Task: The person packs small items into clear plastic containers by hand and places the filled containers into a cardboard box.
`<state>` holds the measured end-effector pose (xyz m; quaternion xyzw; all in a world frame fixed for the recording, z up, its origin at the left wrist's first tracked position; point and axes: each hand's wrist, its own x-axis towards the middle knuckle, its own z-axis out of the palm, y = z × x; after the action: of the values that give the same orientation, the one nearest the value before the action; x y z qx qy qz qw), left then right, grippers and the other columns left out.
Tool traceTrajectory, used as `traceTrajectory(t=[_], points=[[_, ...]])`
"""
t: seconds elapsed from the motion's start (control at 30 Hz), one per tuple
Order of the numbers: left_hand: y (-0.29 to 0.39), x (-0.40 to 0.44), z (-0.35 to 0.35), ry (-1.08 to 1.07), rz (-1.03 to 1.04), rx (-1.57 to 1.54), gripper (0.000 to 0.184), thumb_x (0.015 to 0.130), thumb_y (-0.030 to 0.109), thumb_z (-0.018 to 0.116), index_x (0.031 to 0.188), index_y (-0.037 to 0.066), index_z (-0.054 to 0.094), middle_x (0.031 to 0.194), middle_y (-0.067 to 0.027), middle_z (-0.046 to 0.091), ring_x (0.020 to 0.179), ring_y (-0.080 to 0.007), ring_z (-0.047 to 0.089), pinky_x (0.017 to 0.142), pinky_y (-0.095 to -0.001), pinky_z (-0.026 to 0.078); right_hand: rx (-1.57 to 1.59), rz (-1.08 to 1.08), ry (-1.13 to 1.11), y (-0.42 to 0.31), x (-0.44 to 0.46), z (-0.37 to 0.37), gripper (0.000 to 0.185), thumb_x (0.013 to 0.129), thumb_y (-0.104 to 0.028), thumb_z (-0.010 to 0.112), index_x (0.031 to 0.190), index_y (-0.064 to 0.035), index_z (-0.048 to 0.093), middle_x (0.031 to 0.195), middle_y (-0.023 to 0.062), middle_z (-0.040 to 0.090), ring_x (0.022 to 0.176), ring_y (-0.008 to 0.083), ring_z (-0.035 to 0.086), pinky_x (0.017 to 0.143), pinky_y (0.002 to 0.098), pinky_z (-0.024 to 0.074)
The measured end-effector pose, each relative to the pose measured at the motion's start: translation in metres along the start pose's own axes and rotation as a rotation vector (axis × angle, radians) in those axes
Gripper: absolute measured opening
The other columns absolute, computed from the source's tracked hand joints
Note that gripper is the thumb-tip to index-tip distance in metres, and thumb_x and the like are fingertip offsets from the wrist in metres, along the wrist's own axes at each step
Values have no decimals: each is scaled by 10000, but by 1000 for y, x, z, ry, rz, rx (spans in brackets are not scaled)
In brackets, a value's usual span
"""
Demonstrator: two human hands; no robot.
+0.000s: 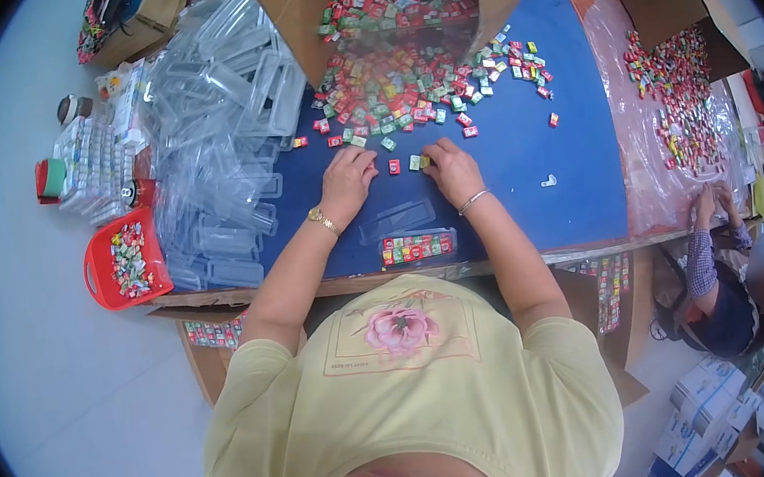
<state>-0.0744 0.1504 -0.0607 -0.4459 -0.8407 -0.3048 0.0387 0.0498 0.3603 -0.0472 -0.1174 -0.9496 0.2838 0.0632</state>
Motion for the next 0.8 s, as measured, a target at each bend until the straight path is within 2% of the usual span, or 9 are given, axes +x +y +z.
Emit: traceTrajectory(t=[0.07,0.23,0.3,0.37,0.4,0.53,0.63,0.73,0.8], points=[[8,-3,-1,-65,-68,-54,340,800,90,784,1133,81,717,1061,-53,675,997,-274,647,854,-397,552,-22,6,-28,-5,0,-1,264,825,-114,768,1076,-97,687,1030,107,644,912,353,678,789,458,560],[23,-3,1,-48,-45,-109,319,817,144,786,1124,86,721,1064,-49,675,1002,-268,653,841,-380,555,-15,-2,-116,-8,6,-10,275,823,-165,782,1076,-108,691,1055,105,657,898,358,682,790,453,562],[23,1,3,-48,-46,-133,304,827,162,783,1116,88,725,1066,-49,674,1008,-266,654,837,-375,556,-63,29,4,8,11,-12,299,817,-172,786,1095,-118,691,1073,97,661,946,353,675,798,449,564],[16,14,6,23,-57,-32,286,839,193,780,1103,91,733,1074,-52,675,1019,-260,656,854,-379,555,-203,61,268,22,22,-18,316,805,-168,794,1100,-127,690,1081,97,663,994,351,654,815,450,560],[13,23,8,21,-54,-33,286,839,193,780,1103,91,733,1074,-52,675,1019,-260,656,854,-379,555,-203,64,269,32,27,-21,316,805,-168,794,1100,-127,690,1081,97,663,994,351,654,815,450,560],[5,43,10,-78,-38,18,240,850,153,756,1079,83,736,1083,-62,681,1024,-274,657,890,-399,548,-255,183,187,57,34,-28,292,793,-138,798,1061,-105,685,1074,115,668,993,363,628,869,462,531],[-12,32,11,-21,35,-46,260,839,70,732,1099,56,723,1120,-93,675,1038,-303,655,894,-408,548,-130,89,183,44,24,-25,294,779,-87,796,1048,-65,679,968,138,659,979,365,629,856,463,524],[-17,9,-7,-15,-19,-112,334,816,18,735,1148,46,709,1132,-117,672,1049,-321,652,911,-418,546,32,-29,81,35,15,-17,289,753,-44,799,1017,-49,681,965,141,656,971,365,630,851,459,524],[-17,-4,-9,-31,-9,-120,400,802,-11,738,1196,47,697,1153,-128,671,1068,-331,647,930,-422,544,123,-30,17,23,10,-11,311,726,-15,807,1011,-39,688,985,139,658,984,363,627,865,455,525]])
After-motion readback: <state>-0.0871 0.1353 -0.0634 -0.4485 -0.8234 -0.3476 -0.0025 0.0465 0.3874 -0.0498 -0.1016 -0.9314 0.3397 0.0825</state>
